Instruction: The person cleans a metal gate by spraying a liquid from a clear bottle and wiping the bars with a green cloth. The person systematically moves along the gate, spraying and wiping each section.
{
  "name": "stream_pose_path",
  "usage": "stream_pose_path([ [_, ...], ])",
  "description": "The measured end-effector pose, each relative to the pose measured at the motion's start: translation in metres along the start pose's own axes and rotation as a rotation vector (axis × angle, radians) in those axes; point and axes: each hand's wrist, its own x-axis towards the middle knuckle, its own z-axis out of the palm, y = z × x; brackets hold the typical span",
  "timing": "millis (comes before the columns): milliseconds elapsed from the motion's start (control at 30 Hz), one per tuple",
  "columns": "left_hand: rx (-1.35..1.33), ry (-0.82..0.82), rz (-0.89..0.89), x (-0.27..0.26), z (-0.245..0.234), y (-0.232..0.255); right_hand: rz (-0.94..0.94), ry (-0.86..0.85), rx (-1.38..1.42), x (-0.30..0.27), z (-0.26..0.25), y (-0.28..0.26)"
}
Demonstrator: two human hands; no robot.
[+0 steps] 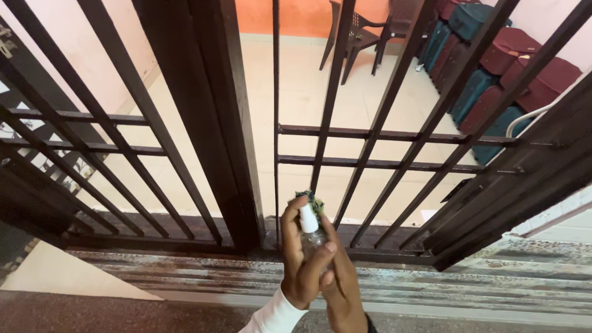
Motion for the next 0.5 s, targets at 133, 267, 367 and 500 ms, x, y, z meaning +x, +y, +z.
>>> stream_pose_path([
  [133,0.094,0.028,0.087,0.005,0.004,-0.001,0.172,-0.017,0.094,-0.018,-0.002,0.020],
  [267,0.154,-0.037,-0.001,0.003,-0.006,-0.002,0.250,0.155,0.189,-0.029,-0.010,0.040],
  [367,0.259,0.064,0.074,0.009,-0.008,-0.011,0.281,0.283,0.310,-0.030,-0.014,0.041],
  [500,0.215,0.164,0.109,0.021,-0.021,-0.008,0.288,0.320,0.548,-0.027,-0.026,0.036],
])
